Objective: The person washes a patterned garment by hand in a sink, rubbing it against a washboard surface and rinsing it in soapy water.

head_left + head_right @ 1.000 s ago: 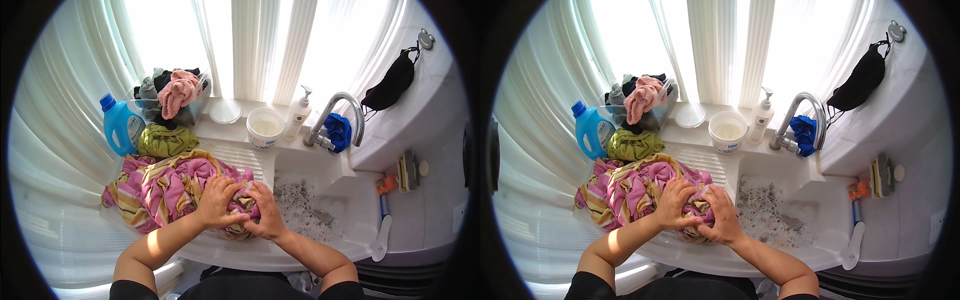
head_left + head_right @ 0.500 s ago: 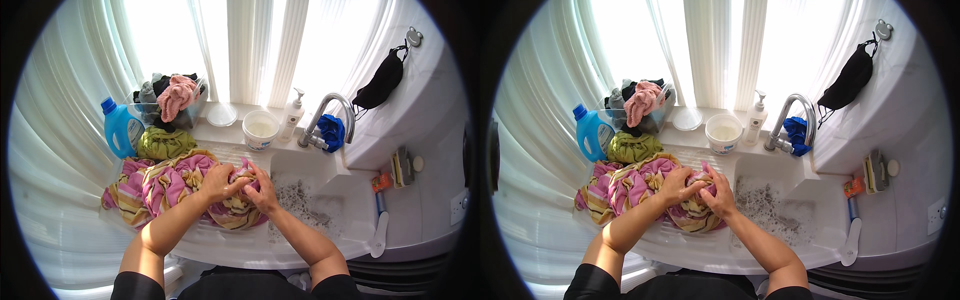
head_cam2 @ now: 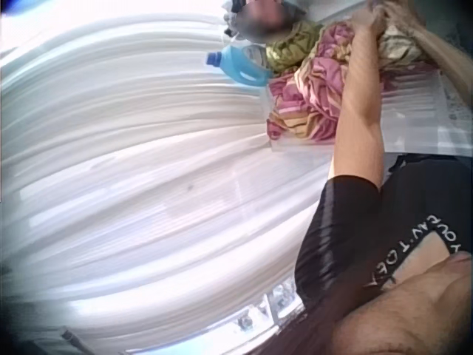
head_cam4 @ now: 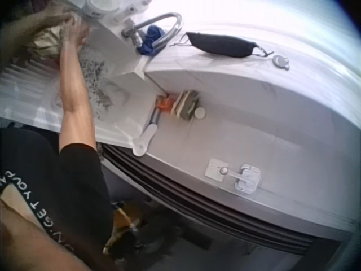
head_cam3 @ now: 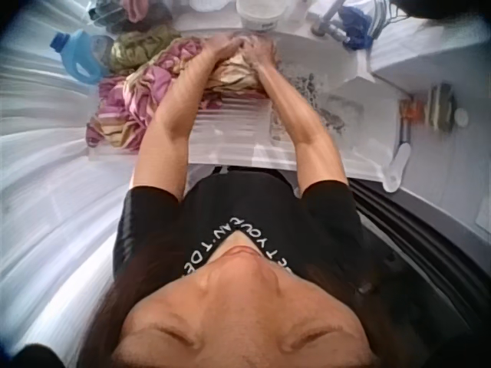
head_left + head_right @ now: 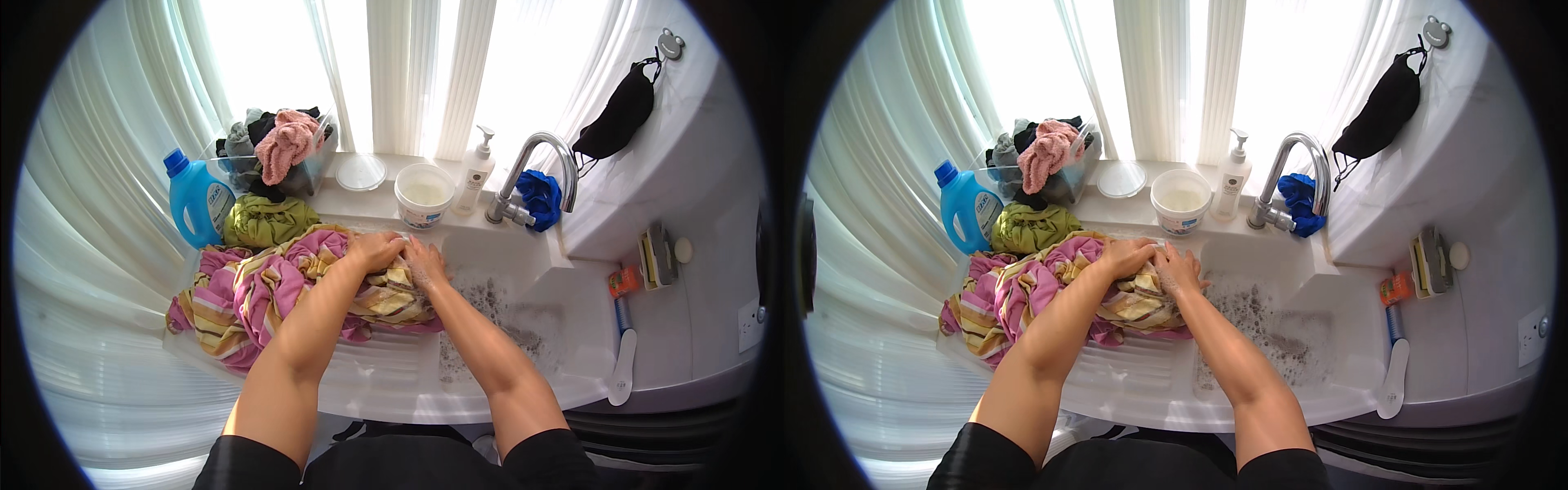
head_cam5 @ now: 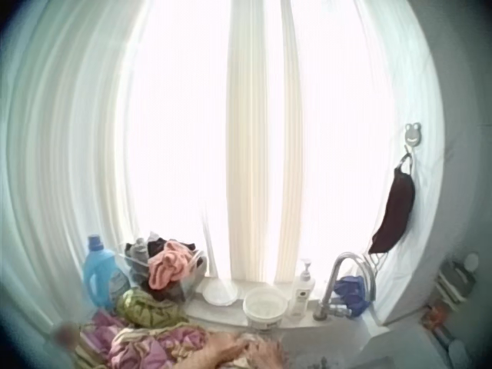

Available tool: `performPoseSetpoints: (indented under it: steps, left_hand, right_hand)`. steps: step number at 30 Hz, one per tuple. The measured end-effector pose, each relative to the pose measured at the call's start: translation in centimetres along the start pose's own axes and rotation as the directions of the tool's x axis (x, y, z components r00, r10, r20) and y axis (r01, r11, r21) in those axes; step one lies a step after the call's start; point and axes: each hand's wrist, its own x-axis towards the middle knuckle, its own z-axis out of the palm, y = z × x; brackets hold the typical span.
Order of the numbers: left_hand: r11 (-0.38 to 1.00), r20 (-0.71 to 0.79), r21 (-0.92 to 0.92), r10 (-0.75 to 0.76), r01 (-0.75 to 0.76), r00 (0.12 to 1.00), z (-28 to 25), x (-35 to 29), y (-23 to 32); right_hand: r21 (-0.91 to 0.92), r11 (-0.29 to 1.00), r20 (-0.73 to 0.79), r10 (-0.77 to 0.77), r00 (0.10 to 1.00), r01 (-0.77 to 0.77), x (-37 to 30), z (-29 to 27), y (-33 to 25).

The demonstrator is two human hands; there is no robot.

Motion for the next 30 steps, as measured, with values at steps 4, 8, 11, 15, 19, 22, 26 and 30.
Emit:
performPoseSetpoints:
  steps: [4, 8, 11, 15, 19, 22, 26, 30]
  left_hand:
    - [0.904, -0.178, -0.103, 0.395, -0.416, 0.901, -2.9, -9.9, 4.8]
    - [0.858, -0.581, 0.109, 0.465, -0.502, 0.668, 1.2, -18.8, 4.1]
    - [0.942, -0.575, -0.151, 0.162, -0.299, 0.802, 1.3, -12.9, 4.5]
    - [0.994, -0.548, -0.1, -0.086, 0.038, 0.832, 0.6, -2.4, 4.1]
    - [0.988, -0.46, -0.083, 0.081, -0.134, 0.884, -1.8, -5.2, 3.0]
    - [0.855, -0.476, 0.009, 0.46, -0.518, 0.75, -4.0, -12.6, 5.5]
    - [0.834, -0.512, -0.009, 0.47, -0.551, 0.719, -0.4, -17.7, 5.4]
    - [0.946, -0.579, -0.021, 0.253, -0.325, 0.775, 1.5, -9.3, 4.1]
  right_hand:
    - [0.231, 0.914, -0.018, -0.339, 0.941, 0.334, -9.1, -1.2, 4.1]
    - [-0.069, 0.727, -0.384, -0.652, 0.654, 0.684, -16.9, 3.1, 4.6]
    - [-0.067, 0.749, -0.502, -0.596, 0.627, 0.659, -9.1, 3.9, 4.1]
    - [0.26, 0.839, -0.328, -0.389, 0.861, 0.478, 2.4, 3.6, 4.2]
    - [0.296, 0.847, -0.233, -0.385, 0.893, 0.442, -2.6, 1.4, 0.7]
    - [0.392, 0.717, -0.302, -0.491, 0.817, 0.576, -11.4, -1.8, 2.8]
    - [0.109, 0.717, -0.502, -0.558, 0.661, 0.688, -15.7, 3.1, 4.0]
    - [0.313, 0.755, -0.503, -0.382, 0.775, 0.576, -5.6, 3.2, 2.7]
